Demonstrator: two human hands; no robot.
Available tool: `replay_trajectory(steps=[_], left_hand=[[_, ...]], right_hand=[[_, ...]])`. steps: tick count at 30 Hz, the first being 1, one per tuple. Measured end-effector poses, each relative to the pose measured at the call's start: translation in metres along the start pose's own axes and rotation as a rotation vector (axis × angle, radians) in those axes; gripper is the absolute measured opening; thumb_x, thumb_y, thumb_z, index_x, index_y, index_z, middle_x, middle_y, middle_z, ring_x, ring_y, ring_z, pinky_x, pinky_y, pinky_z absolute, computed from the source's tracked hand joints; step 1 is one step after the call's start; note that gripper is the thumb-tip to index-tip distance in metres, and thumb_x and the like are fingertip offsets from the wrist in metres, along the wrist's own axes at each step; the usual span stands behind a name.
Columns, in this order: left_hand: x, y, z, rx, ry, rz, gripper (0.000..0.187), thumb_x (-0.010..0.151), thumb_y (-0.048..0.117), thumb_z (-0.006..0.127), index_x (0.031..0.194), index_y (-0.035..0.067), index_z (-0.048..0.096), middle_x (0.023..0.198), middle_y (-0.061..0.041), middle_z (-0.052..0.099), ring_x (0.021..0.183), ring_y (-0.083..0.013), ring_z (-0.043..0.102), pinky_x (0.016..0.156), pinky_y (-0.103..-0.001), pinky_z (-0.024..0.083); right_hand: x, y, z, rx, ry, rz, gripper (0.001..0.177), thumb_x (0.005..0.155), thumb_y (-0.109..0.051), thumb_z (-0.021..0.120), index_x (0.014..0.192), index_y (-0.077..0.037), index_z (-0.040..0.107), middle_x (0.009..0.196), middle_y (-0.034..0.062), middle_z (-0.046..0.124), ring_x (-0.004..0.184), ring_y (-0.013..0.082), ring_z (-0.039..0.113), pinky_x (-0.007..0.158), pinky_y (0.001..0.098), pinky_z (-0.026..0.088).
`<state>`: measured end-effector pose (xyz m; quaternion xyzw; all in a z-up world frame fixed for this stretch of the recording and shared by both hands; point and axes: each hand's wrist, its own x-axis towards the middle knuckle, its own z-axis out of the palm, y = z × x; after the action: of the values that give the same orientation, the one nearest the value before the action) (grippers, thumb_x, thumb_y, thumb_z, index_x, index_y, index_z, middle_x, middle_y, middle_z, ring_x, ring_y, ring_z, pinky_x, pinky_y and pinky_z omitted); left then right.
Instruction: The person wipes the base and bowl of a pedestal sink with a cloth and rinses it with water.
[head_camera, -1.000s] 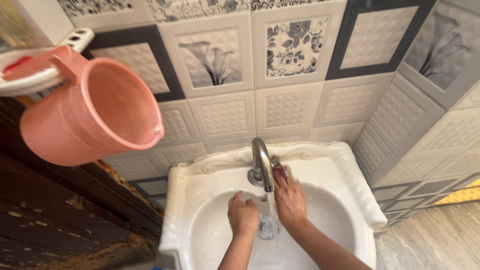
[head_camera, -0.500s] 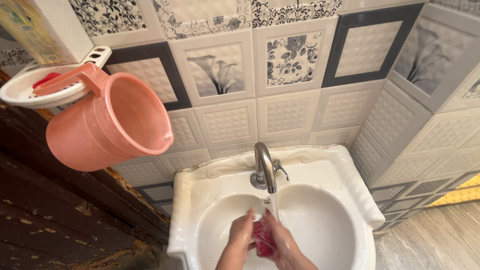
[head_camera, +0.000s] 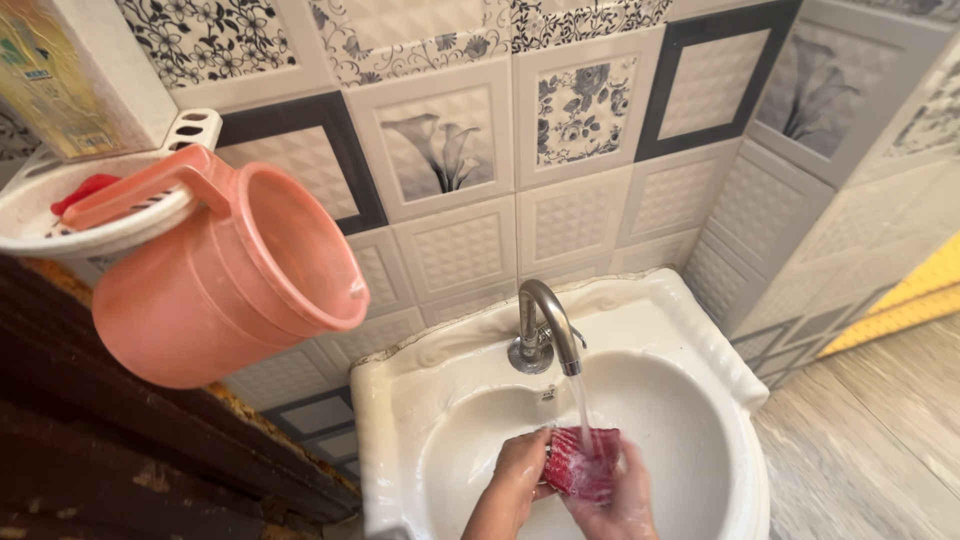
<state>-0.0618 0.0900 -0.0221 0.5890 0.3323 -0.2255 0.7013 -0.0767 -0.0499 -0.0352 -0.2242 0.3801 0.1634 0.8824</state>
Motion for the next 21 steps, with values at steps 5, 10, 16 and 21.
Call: replay_trajectory(steps=[5,10,16,21], left_hand=[[0.0,0.002,-0.006,0.151,-0.299,0.194,0.037,0.097,0.038,0.065,0.119,0.012,0.079,0.093,-0.003,0.076,0.082,-0.0166,0.067,0.079,-0.035,0.055],[0.002,0.005,-0.015,0.234,-0.248,0.183,0.04,0.094,0.037,0.062,0.128,0.017,0.07,0.11,0.002,0.072,0.089,-0.0093,0.067,0.079,-0.035,0.054],[0.023,-0.005,-0.043,0.253,-0.209,0.059,0.038,0.097,0.038,0.055,0.124,0.015,0.069,0.107,-0.002,0.072,0.084,-0.0152,0.069,0.079,-0.033,0.055],[0.039,0.004,-0.062,0.063,-0.192,0.038,0.048,0.1,0.044,0.048,0.122,0.007,0.07,0.104,-0.009,0.073,0.083,-0.0183,0.069,0.077,-0.034,0.053]], right_hand=[[0.025,0.016,-0.022,0.115,-0.087,-0.15,0.029,0.1,-0.029,0.048,0.111,-0.003,0.058,0.109,0.0129,0.073,0.097,0.0264,0.071,0.088,0.0479,0.057],[0.041,0.029,-0.041,0.045,0.011,-0.237,0.016,0.1,-0.018,0.052,0.103,-0.007,0.064,0.094,0.009,0.072,0.086,0.0227,0.068,0.077,0.0403,0.054],[0.002,0.022,0.005,0.01,-0.025,-0.141,0.052,0.105,-0.048,0.049,0.101,-0.001,0.071,0.086,0.0087,0.066,0.077,0.0188,0.062,0.074,0.0345,0.054],[-0.006,0.026,0.098,0.079,-0.071,0.004,0.044,0.099,-0.04,0.041,0.089,-0.003,0.062,0.089,0.0158,0.062,0.08,0.032,0.061,0.076,0.0478,0.054]])
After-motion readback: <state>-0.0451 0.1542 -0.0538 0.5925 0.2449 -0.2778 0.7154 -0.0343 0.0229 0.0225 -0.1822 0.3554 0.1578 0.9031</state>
